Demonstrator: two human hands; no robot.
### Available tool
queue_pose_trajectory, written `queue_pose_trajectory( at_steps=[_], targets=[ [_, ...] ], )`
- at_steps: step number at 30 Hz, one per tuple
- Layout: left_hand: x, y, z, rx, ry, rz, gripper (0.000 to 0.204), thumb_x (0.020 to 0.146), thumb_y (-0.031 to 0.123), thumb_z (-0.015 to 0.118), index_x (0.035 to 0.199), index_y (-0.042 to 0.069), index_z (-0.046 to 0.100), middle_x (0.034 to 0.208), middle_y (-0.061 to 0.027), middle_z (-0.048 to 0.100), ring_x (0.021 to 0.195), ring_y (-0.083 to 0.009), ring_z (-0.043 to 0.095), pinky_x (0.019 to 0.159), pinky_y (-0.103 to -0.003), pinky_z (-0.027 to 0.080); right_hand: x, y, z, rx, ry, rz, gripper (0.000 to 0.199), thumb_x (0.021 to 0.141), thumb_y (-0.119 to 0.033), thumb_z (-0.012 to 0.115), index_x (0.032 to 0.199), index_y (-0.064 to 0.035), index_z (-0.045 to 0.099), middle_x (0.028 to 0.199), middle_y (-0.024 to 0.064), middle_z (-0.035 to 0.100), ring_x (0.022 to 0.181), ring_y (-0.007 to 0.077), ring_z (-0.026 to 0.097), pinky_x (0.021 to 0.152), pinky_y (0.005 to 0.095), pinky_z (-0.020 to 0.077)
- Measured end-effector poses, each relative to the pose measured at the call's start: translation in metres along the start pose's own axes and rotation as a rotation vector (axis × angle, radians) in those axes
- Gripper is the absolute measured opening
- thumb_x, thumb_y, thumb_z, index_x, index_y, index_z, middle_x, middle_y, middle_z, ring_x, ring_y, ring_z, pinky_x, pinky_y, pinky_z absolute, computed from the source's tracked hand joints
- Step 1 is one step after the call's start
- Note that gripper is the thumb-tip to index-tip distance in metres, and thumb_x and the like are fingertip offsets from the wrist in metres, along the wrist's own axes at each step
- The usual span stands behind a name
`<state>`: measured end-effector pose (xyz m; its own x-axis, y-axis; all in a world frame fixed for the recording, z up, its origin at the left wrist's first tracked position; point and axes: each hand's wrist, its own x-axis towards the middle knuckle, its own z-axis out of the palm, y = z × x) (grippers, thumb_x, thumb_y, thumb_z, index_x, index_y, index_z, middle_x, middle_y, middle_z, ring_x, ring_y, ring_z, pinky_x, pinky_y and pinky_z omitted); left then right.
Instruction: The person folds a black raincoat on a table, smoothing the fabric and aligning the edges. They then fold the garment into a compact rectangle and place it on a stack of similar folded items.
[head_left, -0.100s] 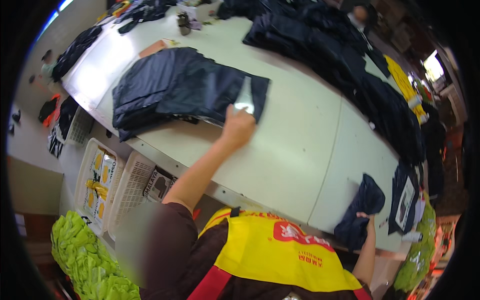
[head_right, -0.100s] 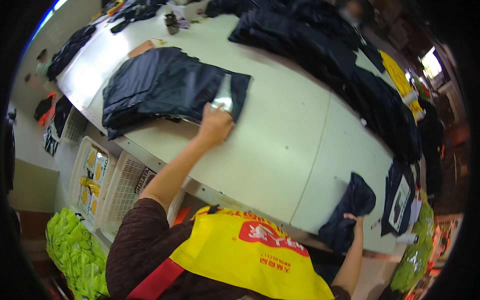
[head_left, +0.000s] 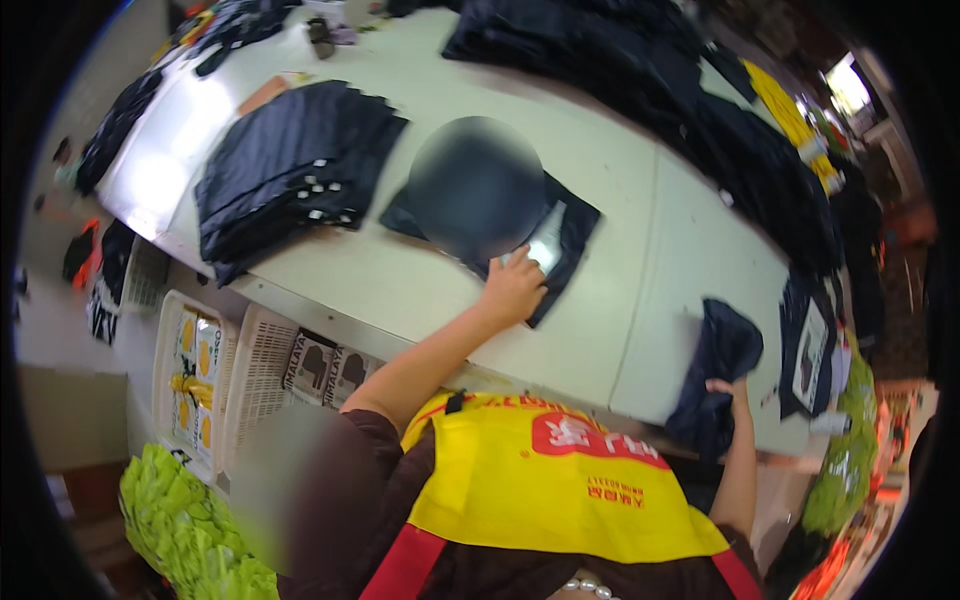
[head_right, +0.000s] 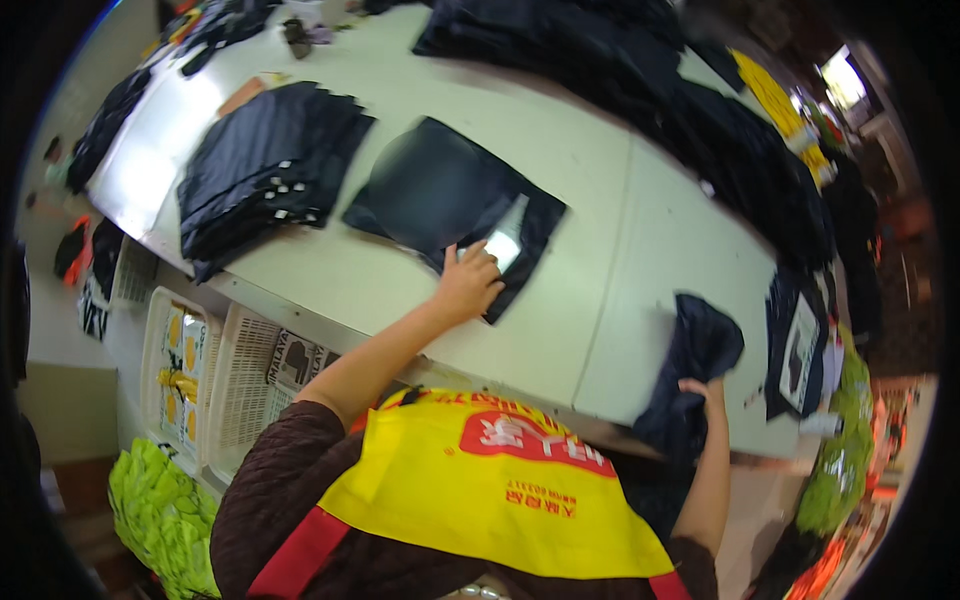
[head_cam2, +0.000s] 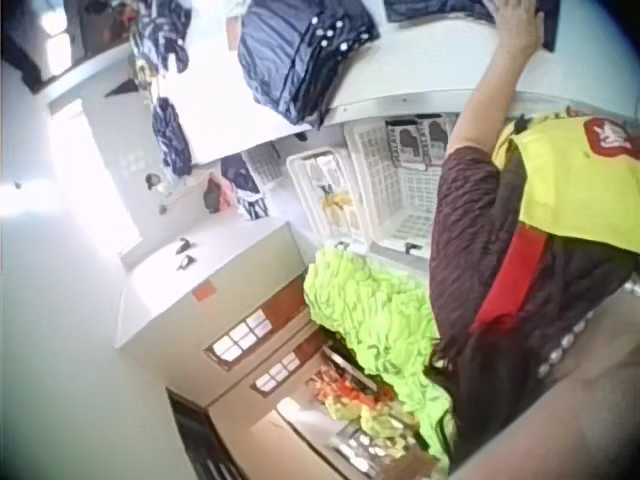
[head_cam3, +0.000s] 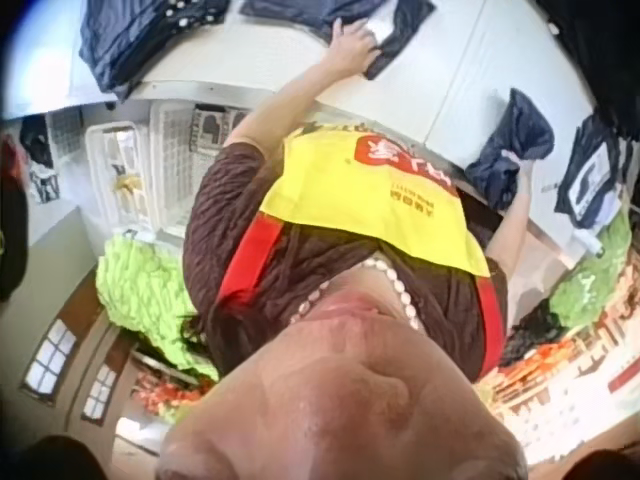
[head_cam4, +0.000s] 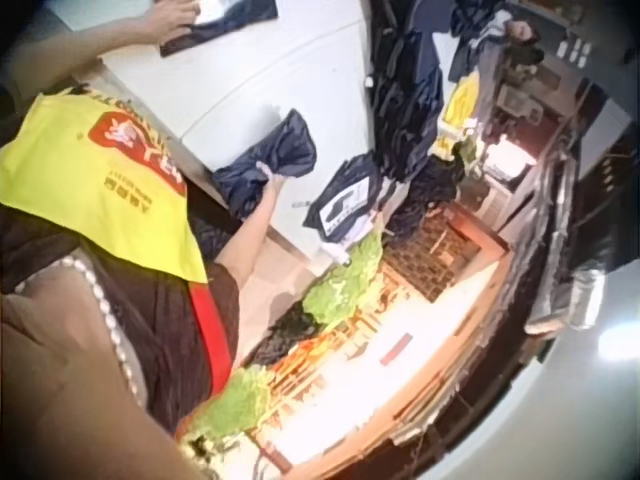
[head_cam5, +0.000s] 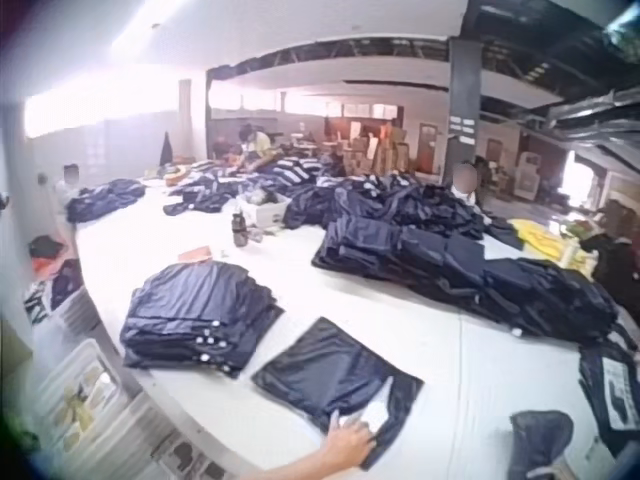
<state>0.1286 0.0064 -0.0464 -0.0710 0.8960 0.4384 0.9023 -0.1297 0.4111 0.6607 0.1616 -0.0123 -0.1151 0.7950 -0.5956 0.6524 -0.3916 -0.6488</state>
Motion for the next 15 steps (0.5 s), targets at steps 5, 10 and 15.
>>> queue_pose_trajectory(
  at_steps=[5, 10, 15],
  targets=[
    [-0.026, 0.107, 0.046, -0.285, -0.138, 0.055, 0.026, 0.079, 0.027, 0.065, 0.084, 0.002, 0.065, 0.116, -0.0148, 0.056, 0.124, -0.033, 0.04, 0.1, -0.056, 0.027, -0.032, -0.033, 0.017, -0.183, 0.134, -0.421, 0.102, 0.047, -0.022, 0.082, 0.131, 0.0098, 0.034, 0.127, 0.0198, 0.048, 0.118, 0.0287, 0.045, 0.101, 0.0308, 0.0344],
    [-0.019, 0.102, 0.038, -0.379, -0.031, 0.01, 0.028, 0.073, 0.008, 0.067, 0.1, 0.003, 0.059, 0.115, -0.0183, 0.052, 0.113, -0.038, 0.047, 0.098, -0.041, 0.038, -0.037, -0.036, 0.016, -0.049, 0.01, -0.355, 0.099, 0.052, -0.013, 0.077, 0.136, 0.0053, 0.029, 0.127, 0.0177, 0.048, 0.114, 0.0268, 0.048, 0.097, 0.0291, 0.0369],
    [-0.008, 0.082, 0.044, -0.07, -0.237, 0.138, 0.023, 0.075, 0.01, 0.064, 0.097, 0.005, 0.061, 0.1, -0.0121, 0.058, 0.1, -0.0314, 0.054, 0.085, -0.037, 0.045, -0.055, -0.064, 0.024, 0.014, -0.061, -0.322, 0.095, 0.054, -0.01, 0.076, 0.136, 0.0051, 0.03, 0.126, 0.0161, 0.049, 0.113, 0.0244, 0.049, 0.097, 0.0285, 0.038]
  ],
)
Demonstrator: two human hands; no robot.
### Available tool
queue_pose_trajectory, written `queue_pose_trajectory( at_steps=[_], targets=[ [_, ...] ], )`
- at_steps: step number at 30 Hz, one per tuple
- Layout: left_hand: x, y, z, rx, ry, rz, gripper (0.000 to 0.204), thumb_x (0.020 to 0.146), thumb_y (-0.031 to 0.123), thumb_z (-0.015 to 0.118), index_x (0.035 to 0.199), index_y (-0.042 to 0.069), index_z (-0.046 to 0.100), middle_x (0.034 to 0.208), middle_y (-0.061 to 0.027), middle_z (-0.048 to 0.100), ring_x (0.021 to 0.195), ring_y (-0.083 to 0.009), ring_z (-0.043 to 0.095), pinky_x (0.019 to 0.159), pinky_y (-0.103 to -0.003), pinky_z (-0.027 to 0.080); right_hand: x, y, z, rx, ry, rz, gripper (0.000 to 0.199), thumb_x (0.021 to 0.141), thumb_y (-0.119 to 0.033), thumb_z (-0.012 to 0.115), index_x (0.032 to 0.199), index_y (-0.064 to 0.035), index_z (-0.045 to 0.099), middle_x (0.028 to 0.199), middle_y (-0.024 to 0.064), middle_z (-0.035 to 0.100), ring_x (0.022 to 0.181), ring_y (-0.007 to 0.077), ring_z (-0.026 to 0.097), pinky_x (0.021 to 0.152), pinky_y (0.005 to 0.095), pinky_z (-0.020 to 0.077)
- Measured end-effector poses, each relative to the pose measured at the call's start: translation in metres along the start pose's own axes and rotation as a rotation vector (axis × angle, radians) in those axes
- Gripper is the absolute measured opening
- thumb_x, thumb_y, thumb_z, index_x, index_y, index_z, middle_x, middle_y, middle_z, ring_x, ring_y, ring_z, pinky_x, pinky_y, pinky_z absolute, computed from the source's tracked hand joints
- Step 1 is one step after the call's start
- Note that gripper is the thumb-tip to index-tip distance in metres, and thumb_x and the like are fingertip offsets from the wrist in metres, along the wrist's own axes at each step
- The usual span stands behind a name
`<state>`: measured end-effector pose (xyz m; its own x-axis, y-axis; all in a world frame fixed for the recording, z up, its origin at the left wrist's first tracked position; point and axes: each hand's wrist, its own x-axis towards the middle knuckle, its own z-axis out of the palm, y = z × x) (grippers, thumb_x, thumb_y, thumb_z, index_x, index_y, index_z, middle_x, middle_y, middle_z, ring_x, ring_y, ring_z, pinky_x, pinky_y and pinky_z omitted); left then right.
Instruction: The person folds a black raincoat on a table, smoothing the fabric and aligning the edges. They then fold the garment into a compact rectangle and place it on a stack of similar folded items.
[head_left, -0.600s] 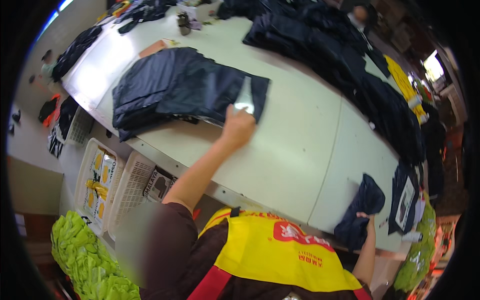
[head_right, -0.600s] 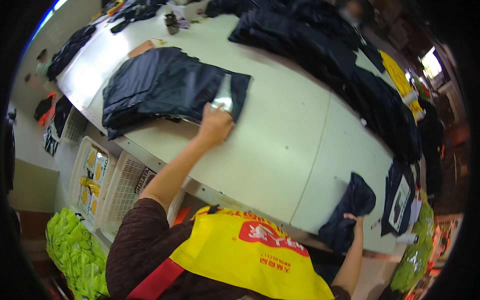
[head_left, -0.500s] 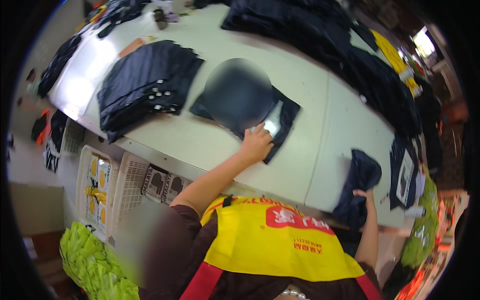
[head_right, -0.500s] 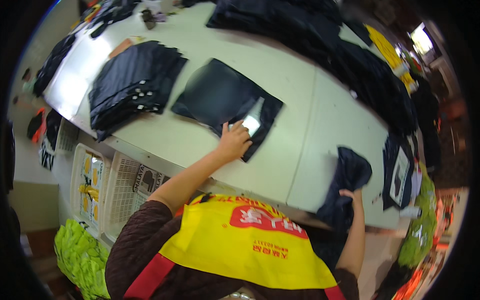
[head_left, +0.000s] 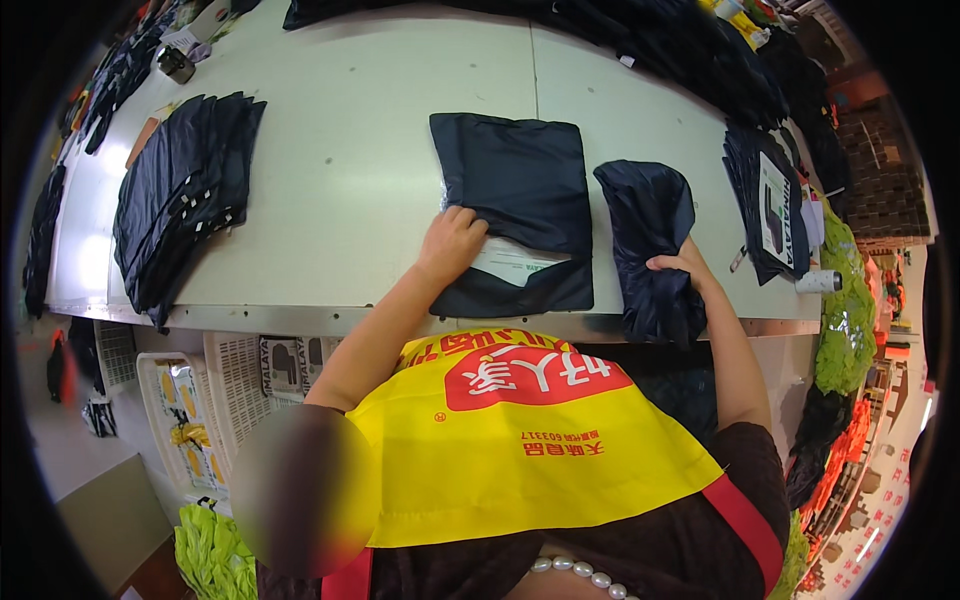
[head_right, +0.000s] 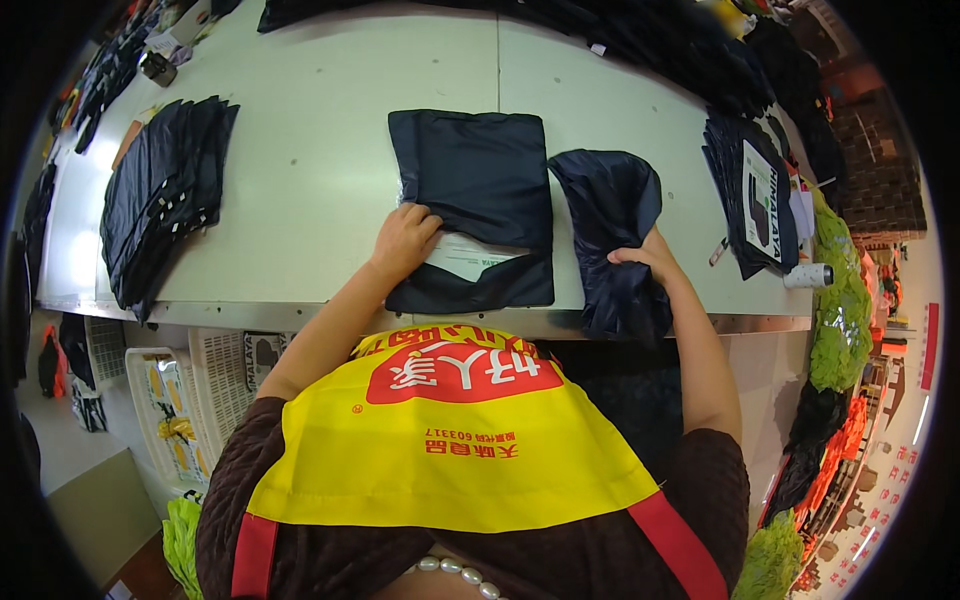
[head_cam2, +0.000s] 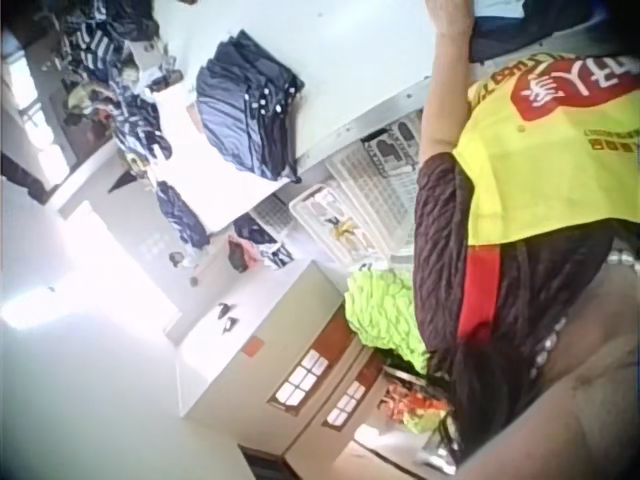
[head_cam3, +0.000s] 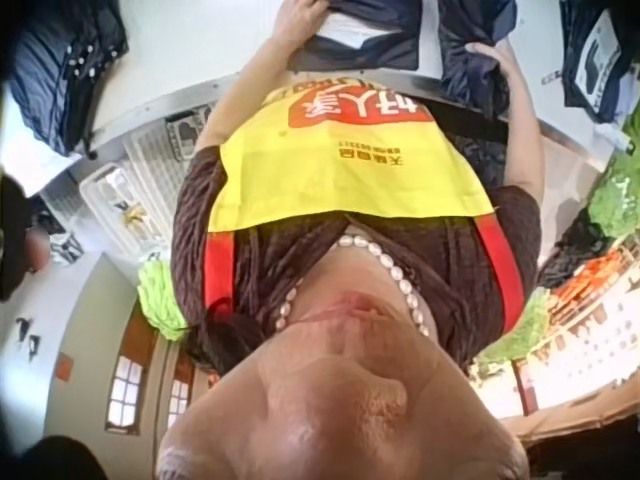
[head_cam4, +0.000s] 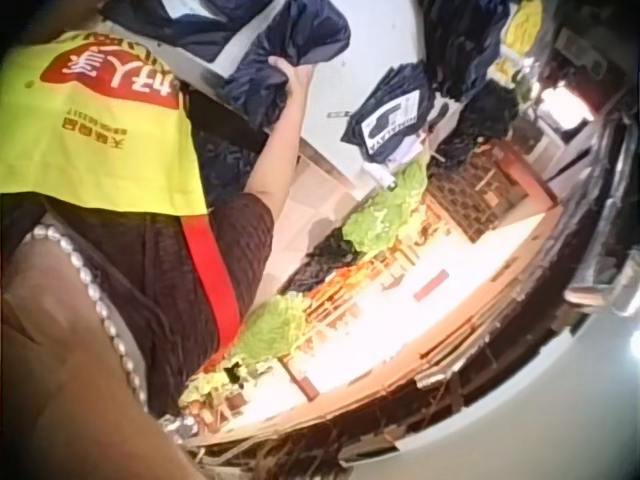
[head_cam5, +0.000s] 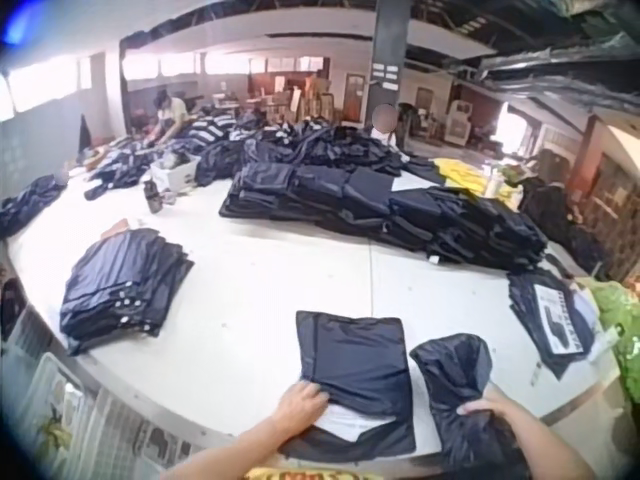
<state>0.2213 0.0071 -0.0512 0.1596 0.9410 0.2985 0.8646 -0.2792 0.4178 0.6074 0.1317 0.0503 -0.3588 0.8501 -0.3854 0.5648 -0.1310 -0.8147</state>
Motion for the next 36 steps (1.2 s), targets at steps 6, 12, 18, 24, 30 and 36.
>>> queue_pose_trajectory(
  at_steps=[6, 12, 18, 24, 30, 36],
  targets=[
    [0.028, 0.004, -0.007, -0.426, 0.243, -0.313, 0.019, 0.087, 0.021, 0.059, 0.092, 0.002, 0.061, 0.082, -0.0179, 0.063, 0.073, -0.0357, 0.061, 0.066, -0.04, 0.048, -0.006, -0.061, 0.051, -0.337, -0.357, -0.299, 0.086, 0.056, -0.023, 0.082, 0.128, 0.0035, 0.043, 0.125, 0.0174, 0.053, 0.114, 0.0256, 0.05, 0.1, 0.0323, 0.0356],
    [0.051, -0.013, -0.023, -0.908, 0.35, -0.547, 0.021, 0.086, 0.019, 0.063, 0.088, -0.002, 0.065, 0.072, -0.0015, 0.062, 0.069, -0.008, 0.054, 0.064, -0.024, 0.044, 0.001, -0.103, 0.124, -0.718, -0.762, -0.447, 0.082, 0.052, -0.031, 0.081, 0.118, 0.0021, 0.044, 0.11, 0.0239, 0.055, 0.105, 0.0397, 0.052, 0.09, 0.04, 0.0438],
    [0.029, 0.027, -0.06, -0.665, 0.274, -0.33, 0.017, 0.085, 0.018, 0.063, 0.09, 0.002, 0.066, 0.079, -0.01, 0.066, 0.071, -0.0183, 0.062, 0.068, -0.027, 0.048, 0.028, -0.073, 0.129, -0.724, -0.598, -0.369, 0.085, 0.05, -0.03, 0.081, 0.121, 0.0016, 0.044, 0.112, 0.0243, 0.058, 0.105, 0.0383, 0.055, 0.09, 0.0384, 0.0438],
    [0.017, 0.064, -0.069, 0.037, 0.353, 0.332, 0.014, 0.073, 0.013, 0.069, 0.085, 0.011, 0.063, 0.063, -0.0042, 0.051, 0.057, -0.0196, 0.055, 0.049, -0.032, 0.044, 0.047, -0.054, 0.12, -0.557, -0.228, -0.296, 0.09, 0.05, -0.036, 0.079, 0.119, 0.0092, 0.045, 0.101, 0.0265, 0.061, 0.093, 0.0375, 0.059, 0.084, 0.0365, 0.0465],
    [0.032, 0.096, -0.059, 0.015, 0.315, 0.429, 0.019, 0.074, 0.012, 0.064, 0.092, 0.007, 0.061, 0.074, -0.0038, 0.054, 0.072, -0.0202, 0.055, 0.065, -0.032, 0.044, 0.059, -0.047, 0.13, 0.025, -0.26, -0.23, 0.05, 0.059, -0.023, 0.075, 0.096, 0.0067, 0.061, 0.084, 0.0152, 0.064, 0.075, 0.0196, 0.06, 0.068, 0.0302, 0.0485],
    [-0.038, 0.051, -0.066, -0.269, 0.356, 0.002, 0.062, 0.069, -0.007, 0.055, 0.129, -0.002, 0.039, 0.128, -0.0215, 0.045, 0.118, -0.0374, 0.043, 0.101, -0.043, 0.034, 0.043, -0.044, 0.115, -0.094, -0.323, -0.405, 0.044, 0.066, -0.019, 0.072, 0.102, 0.0043, 0.06, 0.094, 0.0128, 0.062, 0.081, 0.0202, 0.058, 0.071, 0.031, 0.0483]
  ],
)
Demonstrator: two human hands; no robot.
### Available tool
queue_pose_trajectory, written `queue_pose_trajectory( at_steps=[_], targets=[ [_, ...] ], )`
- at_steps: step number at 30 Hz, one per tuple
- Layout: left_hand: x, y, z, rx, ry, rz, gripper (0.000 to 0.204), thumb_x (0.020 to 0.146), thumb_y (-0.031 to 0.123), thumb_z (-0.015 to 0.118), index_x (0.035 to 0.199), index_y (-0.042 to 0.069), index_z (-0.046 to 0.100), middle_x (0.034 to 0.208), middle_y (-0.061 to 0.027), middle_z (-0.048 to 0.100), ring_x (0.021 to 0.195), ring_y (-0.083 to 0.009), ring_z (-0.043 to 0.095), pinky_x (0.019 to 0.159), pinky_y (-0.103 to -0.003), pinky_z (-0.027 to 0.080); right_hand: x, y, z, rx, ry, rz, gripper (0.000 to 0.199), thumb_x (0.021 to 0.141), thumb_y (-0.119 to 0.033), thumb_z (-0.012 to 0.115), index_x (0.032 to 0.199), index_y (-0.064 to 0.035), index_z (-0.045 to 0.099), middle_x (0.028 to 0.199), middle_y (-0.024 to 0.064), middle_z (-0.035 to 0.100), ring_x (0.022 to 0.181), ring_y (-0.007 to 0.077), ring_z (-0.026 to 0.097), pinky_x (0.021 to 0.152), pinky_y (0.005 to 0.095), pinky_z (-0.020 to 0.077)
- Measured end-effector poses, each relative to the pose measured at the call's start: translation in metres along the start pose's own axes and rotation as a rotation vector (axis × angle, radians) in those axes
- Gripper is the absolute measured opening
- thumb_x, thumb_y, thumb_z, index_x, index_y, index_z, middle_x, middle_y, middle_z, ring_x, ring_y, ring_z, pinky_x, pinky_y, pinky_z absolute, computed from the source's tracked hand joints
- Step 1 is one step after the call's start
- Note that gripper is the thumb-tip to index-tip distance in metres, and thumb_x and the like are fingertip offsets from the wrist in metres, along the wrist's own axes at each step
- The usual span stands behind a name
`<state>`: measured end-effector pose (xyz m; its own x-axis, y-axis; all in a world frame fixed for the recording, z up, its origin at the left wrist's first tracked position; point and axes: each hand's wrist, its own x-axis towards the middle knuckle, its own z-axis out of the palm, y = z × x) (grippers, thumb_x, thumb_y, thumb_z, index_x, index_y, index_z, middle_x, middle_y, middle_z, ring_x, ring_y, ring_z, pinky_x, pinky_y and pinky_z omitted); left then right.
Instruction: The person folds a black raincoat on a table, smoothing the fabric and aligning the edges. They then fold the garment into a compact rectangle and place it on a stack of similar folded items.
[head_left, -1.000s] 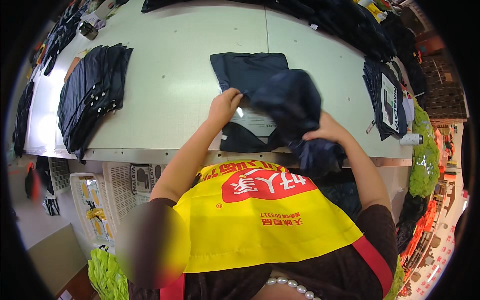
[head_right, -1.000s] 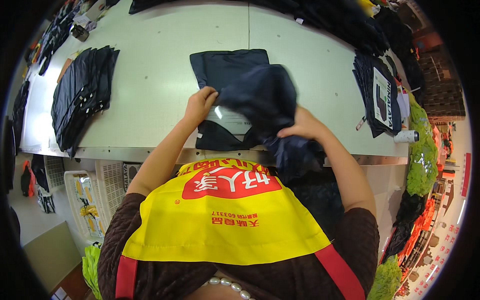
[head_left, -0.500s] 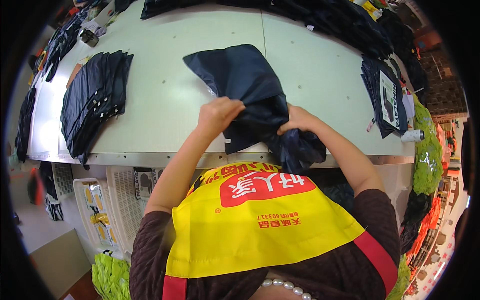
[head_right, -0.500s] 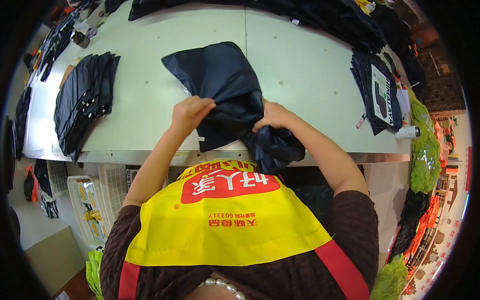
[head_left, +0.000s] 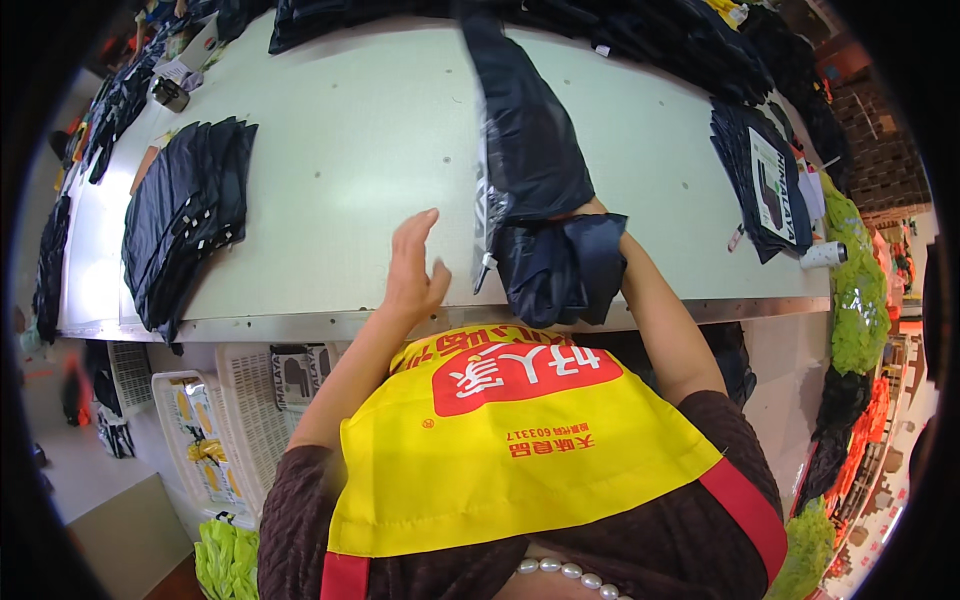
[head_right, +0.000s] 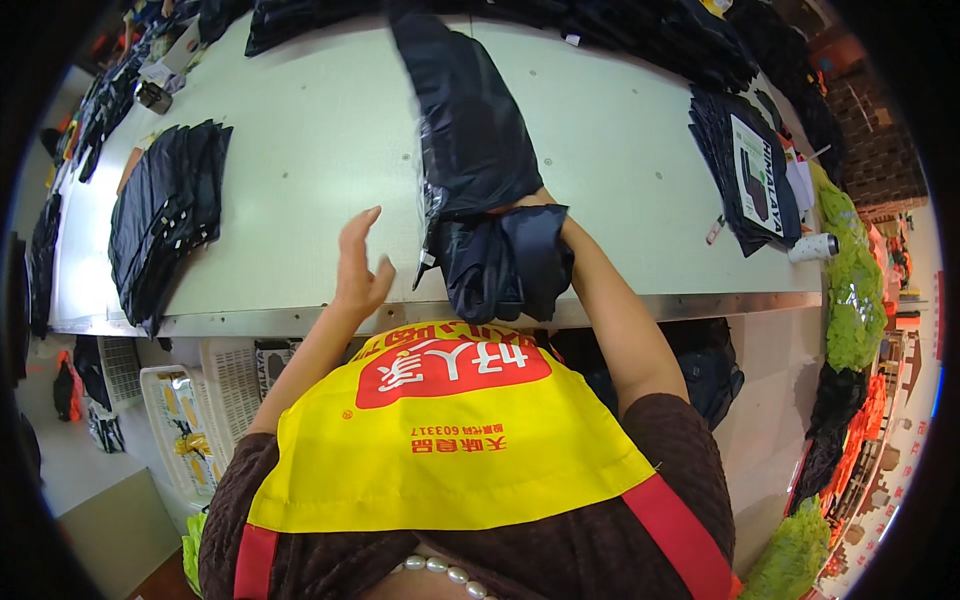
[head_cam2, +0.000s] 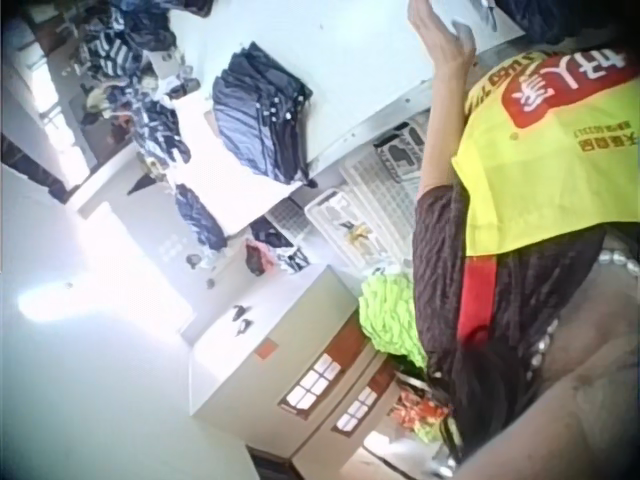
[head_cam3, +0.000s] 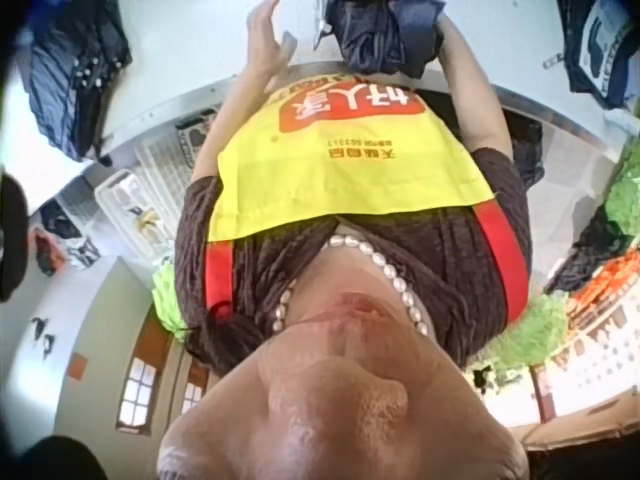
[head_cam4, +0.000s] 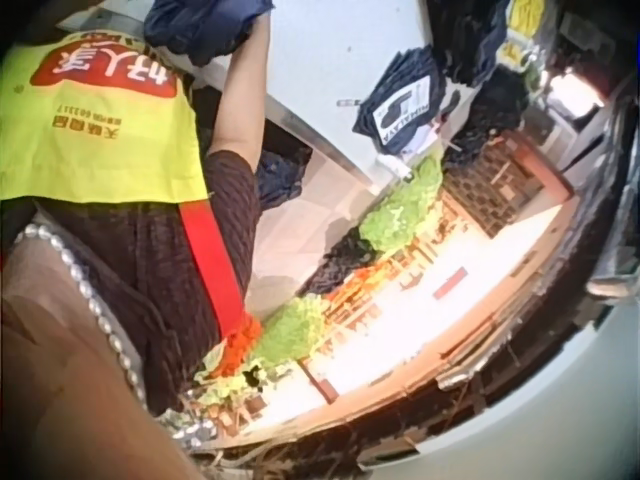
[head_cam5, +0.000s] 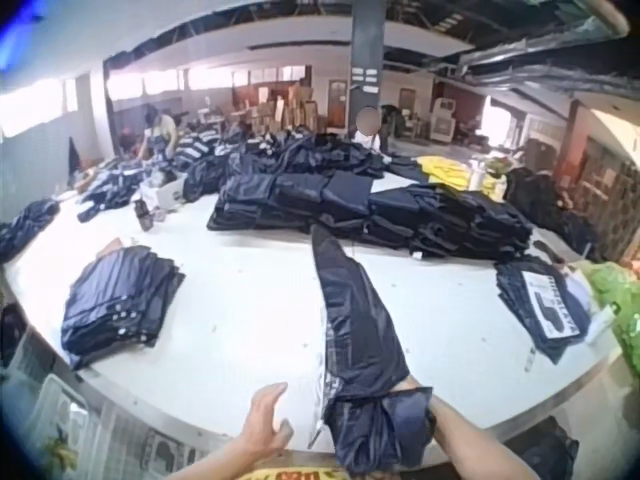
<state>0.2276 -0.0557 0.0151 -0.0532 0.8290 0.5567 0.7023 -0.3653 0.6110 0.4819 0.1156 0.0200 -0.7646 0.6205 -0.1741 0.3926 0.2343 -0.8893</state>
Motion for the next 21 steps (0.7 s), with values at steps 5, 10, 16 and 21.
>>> queue_pose_trajectory(
  at_steps=[5, 10, 16, 21],
  targets=[
    [0.002, 0.017, 0.018, -0.027, -0.082, -0.253, 0.062, 0.071, 0.004, 0.063, 0.128, -0.002, 0.041, 0.126, -0.0248, 0.046, 0.117, -0.0391, 0.045, 0.096, -0.041, 0.039, -0.011, -0.006, 0.006, -0.086, 0.013, 0.014, 0.045, 0.07, -0.021, 0.067, 0.106, 0.0031, 0.058, 0.101, 0.0134, 0.059, 0.088, 0.021, 0.056, 0.076, 0.0313, 0.046],
    [0.016, 0.017, 0.032, 0.007, -0.375, -0.228, 0.034, 0.072, 0.011, 0.065, 0.102, -0.001, 0.055, 0.087, -0.0235, 0.061, 0.086, -0.0404, 0.059, 0.076, -0.043, 0.048, -0.01, -0.007, 0.023, -0.216, 0.206, 0.012, 0.045, 0.074, -0.023, 0.063, 0.111, 0.0019, 0.056, 0.107, 0.014, 0.056, 0.094, 0.0219, 0.053, 0.081, 0.0316, 0.0437],
    [-0.014, 0.052, 0.004, 0.082, -0.513, -0.231, 0.03, 0.068, 0.008, 0.066, 0.094, -0.001, 0.052, 0.083, -0.0237, 0.06, 0.081, -0.0419, 0.058, 0.069, -0.047, 0.047, 0.015, -0.009, 0.016, -0.307, 0.336, -0.003, 0.045, 0.079, -0.026, 0.058, 0.116, 0.0004, 0.054, 0.115, 0.0147, 0.052, 0.102, 0.0228, 0.05, 0.087, 0.0319, 0.041],
    [-0.001, 0.067, -0.005, -0.007, -0.366, -0.416, 0.02, 0.077, 0.009, 0.06, 0.094, -0.001, 0.054, 0.073, -0.0247, 0.06, 0.068, -0.0439, 0.058, 0.062, -0.046, 0.047, 0.024, -0.016, 0.032, -0.44, 0.367, -0.012, 0.046, 0.083, -0.028, 0.054, 0.12, -0.0008, 0.052, 0.121, 0.0153, 0.049, 0.109, 0.0237, 0.048, 0.092, 0.0322, 0.0387]
  ],
)
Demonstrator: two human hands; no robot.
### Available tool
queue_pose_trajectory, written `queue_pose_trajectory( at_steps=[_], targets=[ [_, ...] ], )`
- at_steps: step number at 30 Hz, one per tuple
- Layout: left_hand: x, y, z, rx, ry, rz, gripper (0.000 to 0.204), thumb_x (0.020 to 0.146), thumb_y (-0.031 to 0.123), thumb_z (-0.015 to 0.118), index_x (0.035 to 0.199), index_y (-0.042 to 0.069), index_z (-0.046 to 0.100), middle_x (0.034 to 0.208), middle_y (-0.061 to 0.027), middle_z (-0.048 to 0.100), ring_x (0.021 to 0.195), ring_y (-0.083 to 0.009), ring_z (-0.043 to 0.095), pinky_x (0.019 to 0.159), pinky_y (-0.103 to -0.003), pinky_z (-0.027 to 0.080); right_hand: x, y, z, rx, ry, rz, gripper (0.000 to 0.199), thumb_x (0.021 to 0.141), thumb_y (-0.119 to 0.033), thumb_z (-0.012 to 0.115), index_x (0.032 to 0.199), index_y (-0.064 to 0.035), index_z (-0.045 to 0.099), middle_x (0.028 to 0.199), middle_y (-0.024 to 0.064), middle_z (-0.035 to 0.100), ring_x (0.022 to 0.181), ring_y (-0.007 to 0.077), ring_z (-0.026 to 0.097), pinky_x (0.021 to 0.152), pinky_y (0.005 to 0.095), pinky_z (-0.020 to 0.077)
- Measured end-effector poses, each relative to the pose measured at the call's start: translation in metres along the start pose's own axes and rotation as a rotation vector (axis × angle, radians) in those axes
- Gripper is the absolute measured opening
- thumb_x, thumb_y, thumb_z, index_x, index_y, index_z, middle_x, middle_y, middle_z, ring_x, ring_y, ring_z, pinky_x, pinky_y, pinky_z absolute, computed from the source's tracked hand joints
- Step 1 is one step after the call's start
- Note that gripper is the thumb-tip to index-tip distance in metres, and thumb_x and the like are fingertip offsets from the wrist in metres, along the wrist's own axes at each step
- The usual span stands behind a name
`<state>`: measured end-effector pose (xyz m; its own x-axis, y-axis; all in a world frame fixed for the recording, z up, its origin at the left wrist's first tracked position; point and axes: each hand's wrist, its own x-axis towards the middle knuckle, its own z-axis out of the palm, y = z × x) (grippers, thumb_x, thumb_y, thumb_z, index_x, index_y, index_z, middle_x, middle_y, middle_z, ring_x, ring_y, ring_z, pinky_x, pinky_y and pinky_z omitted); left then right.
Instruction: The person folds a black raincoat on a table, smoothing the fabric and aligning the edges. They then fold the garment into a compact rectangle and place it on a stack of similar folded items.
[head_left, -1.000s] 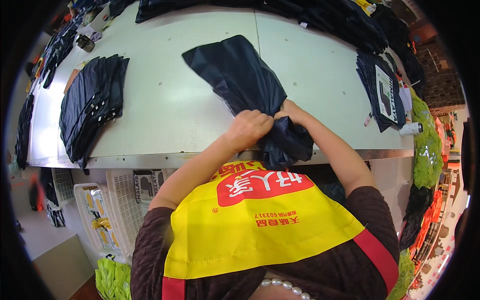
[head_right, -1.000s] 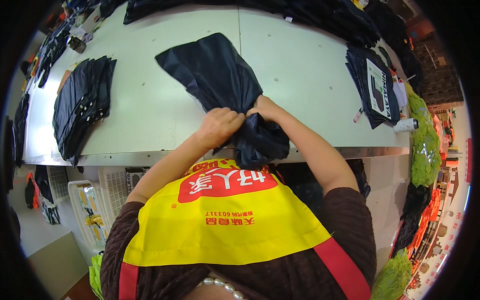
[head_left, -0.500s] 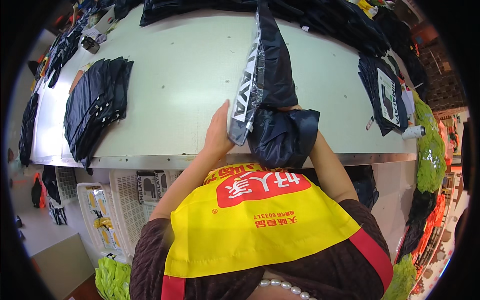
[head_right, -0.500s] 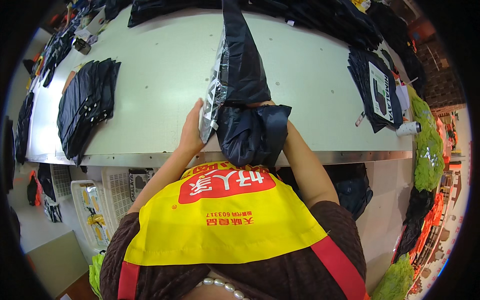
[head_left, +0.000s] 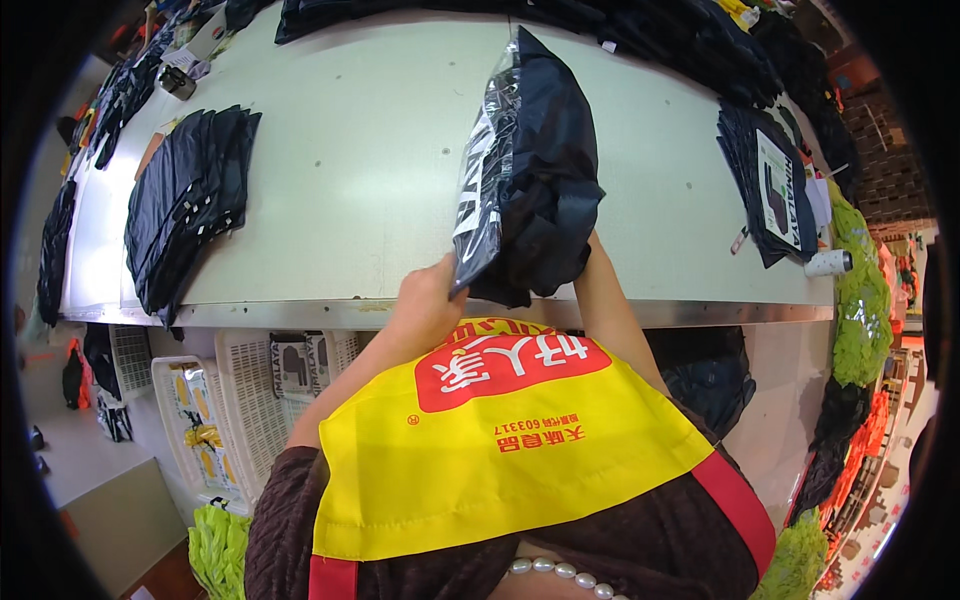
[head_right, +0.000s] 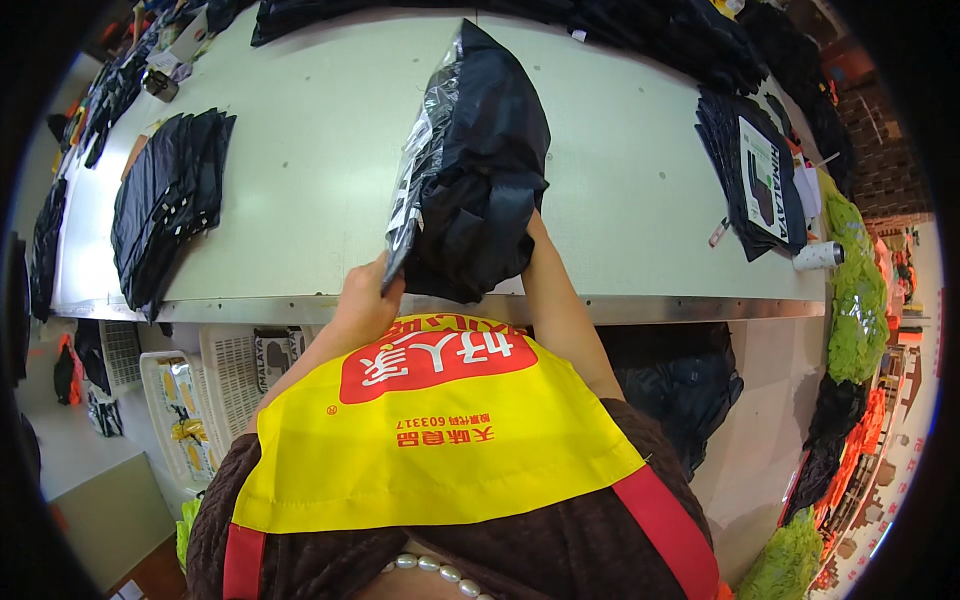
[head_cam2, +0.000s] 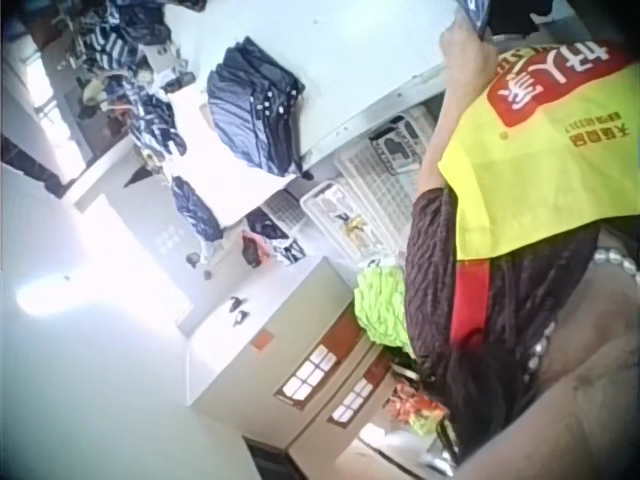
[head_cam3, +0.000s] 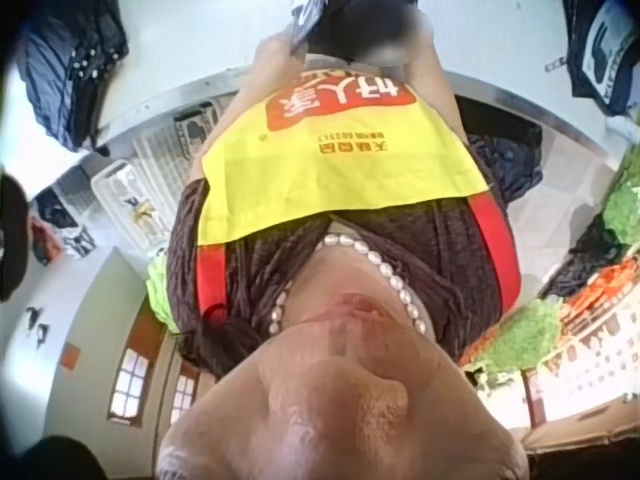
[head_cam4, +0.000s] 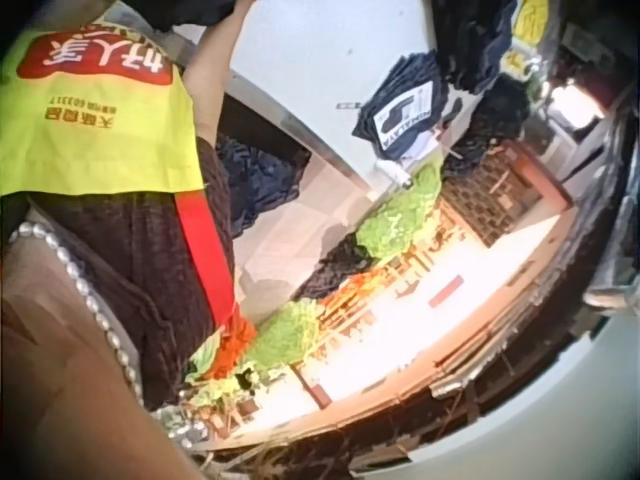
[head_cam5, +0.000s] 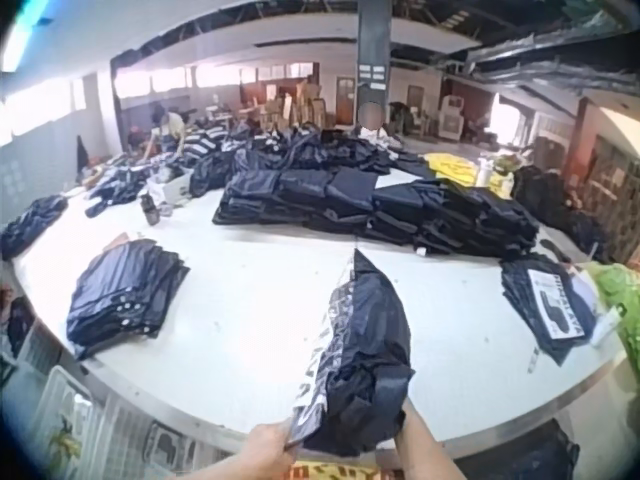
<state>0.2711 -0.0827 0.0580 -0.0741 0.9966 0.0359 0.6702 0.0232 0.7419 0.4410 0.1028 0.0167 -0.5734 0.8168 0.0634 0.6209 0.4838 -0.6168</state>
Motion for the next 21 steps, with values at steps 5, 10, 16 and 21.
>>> queue_pose_trajectory(
  at_steps=[5, 10, 16, 21],
  targets=[
    [-0.018, -0.007, 0.027, -0.102, -0.095, -0.093, 0.023, 0.08, 0.015, 0.061, 0.092, -0.003, 0.056, 0.078, -0.0262, 0.062, 0.075, -0.0438, 0.06, 0.064, -0.046, 0.047, 0.011, -0.01, -0.014, -0.118, 0.024, 0.045, 0.046, 0.087, -0.03, 0.05, 0.124, -0.002, 0.05, 0.128, 0.0158, 0.046, 0.116, 0.0245, 0.045, 0.097, 0.0325, 0.0364],
    [0.014, -0.018, 0.023, -0.687, 0.188, -0.384, 0.025, 0.089, 0.019, 0.054, 0.08, -0.004, 0.06, 0.061, -0.0094, 0.06, 0.055, -0.0134, 0.06, 0.051, -0.028, 0.048, 0.044, -0.01, -0.027, -0.286, 0.049, 0.165, 0.047, 0.091, -0.032, 0.046, 0.128, -0.0032, 0.048, 0.134, 0.0164, 0.044, 0.122, 0.0253, 0.043, 0.102, 0.0327, 0.0341],
    [0.04, -0.064, 0.047, -0.462, 0.124, -0.433, 0.029, 0.091, 0.026, 0.052, 0.087, -0.002, 0.058, 0.069, -0.0076, 0.06, 0.057, -0.0121, 0.055, 0.053, -0.027, 0.046, 0.051, -0.017, -0.031, -0.271, -0.04, 0.2, 0.048, 0.094, -0.034, 0.043, 0.131, -0.0039, 0.046, 0.139, 0.0169, 0.041, 0.128, 0.0259, 0.041, 0.106, 0.0328, 0.0322],
    [0.04, -0.055, 0.046, -1.002, 0.063, -0.404, 0.046, 0.089, 0.031, 0.057, 0.12, -0.003, 0.051, 0.087, -0.009, 0.062, 0.073, -0.0164, 0.058, 0.063, -0.027, 0.051, 0.046, 0.01, -0.039, 0.078, -0.223, 0.212, 0.049, 0.093, -0.035, 0.043, 0.131, -0.0032, 0.046, 0.139, 0.0169, 0.042, 0.127, 0.0257, 0.041, 0.105, 0.0325, 0.0321]
  ],
)
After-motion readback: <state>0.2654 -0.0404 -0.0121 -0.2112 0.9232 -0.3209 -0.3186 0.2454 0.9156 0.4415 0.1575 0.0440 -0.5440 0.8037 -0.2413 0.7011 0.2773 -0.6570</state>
